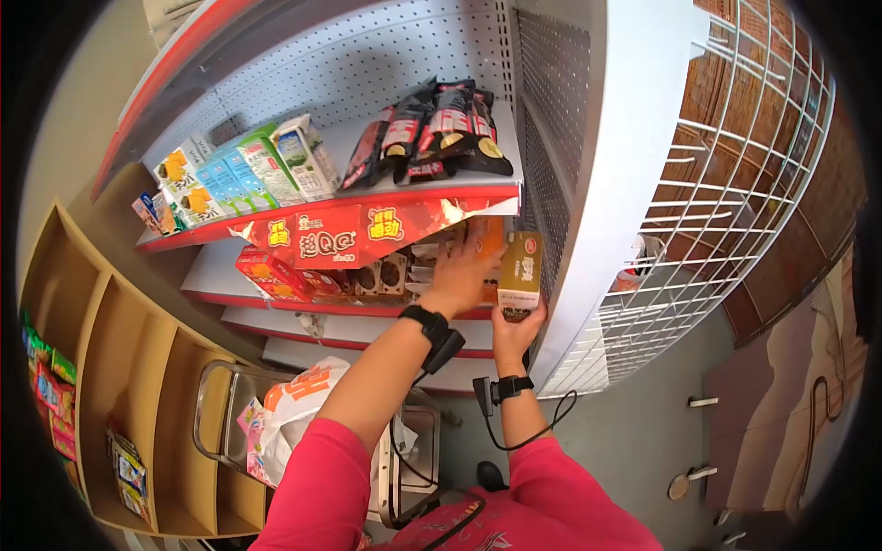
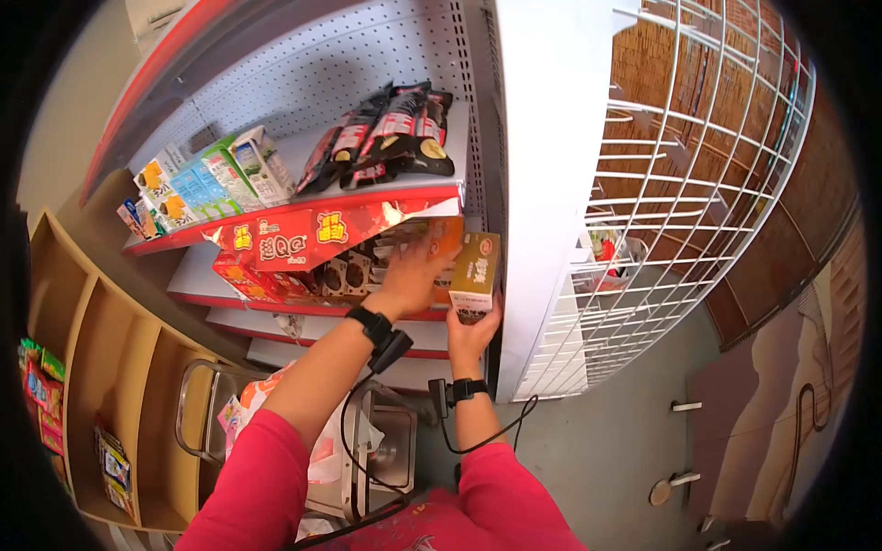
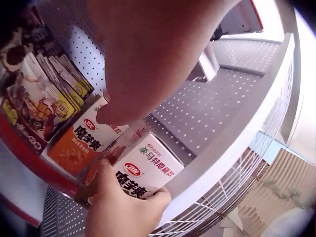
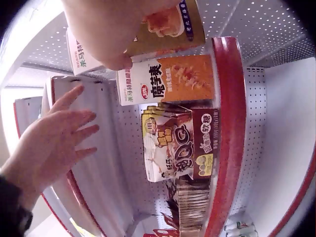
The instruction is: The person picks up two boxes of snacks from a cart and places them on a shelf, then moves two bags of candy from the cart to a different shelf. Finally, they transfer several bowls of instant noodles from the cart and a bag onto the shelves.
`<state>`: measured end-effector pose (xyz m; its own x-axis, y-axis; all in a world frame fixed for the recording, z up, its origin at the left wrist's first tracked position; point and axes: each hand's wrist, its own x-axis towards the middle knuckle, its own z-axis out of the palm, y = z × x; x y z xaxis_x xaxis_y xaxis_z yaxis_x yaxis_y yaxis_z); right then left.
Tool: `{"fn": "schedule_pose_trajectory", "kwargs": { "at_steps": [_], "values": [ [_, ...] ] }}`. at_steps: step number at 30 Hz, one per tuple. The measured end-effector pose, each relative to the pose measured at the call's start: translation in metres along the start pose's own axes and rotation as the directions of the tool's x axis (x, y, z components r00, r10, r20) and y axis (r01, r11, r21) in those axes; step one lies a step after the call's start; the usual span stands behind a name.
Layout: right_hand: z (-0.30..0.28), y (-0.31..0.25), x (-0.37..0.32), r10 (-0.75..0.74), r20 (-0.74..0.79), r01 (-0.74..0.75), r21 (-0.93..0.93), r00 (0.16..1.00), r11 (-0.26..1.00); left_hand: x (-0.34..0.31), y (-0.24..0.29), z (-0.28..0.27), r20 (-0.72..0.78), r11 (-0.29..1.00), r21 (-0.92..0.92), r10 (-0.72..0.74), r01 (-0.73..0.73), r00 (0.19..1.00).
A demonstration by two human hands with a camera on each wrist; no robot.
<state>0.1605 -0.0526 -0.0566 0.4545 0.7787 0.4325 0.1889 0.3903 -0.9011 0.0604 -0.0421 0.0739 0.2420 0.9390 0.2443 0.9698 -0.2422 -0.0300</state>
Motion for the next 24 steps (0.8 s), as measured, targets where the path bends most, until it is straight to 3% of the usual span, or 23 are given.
{"fn": "schedule_pose_trajectory", "kwargs": {
  "at_steps": [4,6,7,10,11,14,15,24],
  "values": [
    [0.003,0.006,0.013,0.029,0.025,-0.031,0.066,0.999,0.997,0.02,-0.009,0.013,0.138,0.999,0.003,-0.032,0.032,0.99],
    [0.006,0.018,0.019,0.04,0.046,-0.039,-0.024,0.998,0.999,0.02,-0.014,0.022,0.157,0.999,-0.026,-0.026,0.03,0.987],
    [0.008,0.02,0.023,0.029,0.046,-0.027,-0.053,0.999,0.998,0.018,-0.013,0.023,0.068,1.0,0.0,0.001,-0.001,0.998],
    [0.016,0.029,0.033,0.021,0.07,-0.011,-0.142,0.997,0.99,0.018,-0.012,0.022,0.068,0.993,-0.115,-0.022,0.03,0.997],
    [0.017,0.032,0.035,0.023,0.081,-0.009,-0.171,0.996,0.985,0.018,-0.011,0.025,0.007,0.996,-0.09,-0.025,0.026,1.0],
    [0.017,0.025,0.039,0.121,0.166,-0.107,-0.092,0.979,0.99,0.02,-0.018,0.033,-0.051,0.994,-0.108,0.011,-0.016,0.999],
    [0.018,0.024,0.038,0.064,0.127,-0.046,-0.134,0.99,0.99,0.019,-0.018,0.033,-0.087,0.994,-0.106,0.009,-0.019,0.996],
    [0.015,0.021,0.038,0.042,0.166,-0.029,-0.082,0.985,0.996,0.01,-0.024,0.035,-0.204,0.991,-0.023,0.123,-0.131,0.971]
  ]
}}
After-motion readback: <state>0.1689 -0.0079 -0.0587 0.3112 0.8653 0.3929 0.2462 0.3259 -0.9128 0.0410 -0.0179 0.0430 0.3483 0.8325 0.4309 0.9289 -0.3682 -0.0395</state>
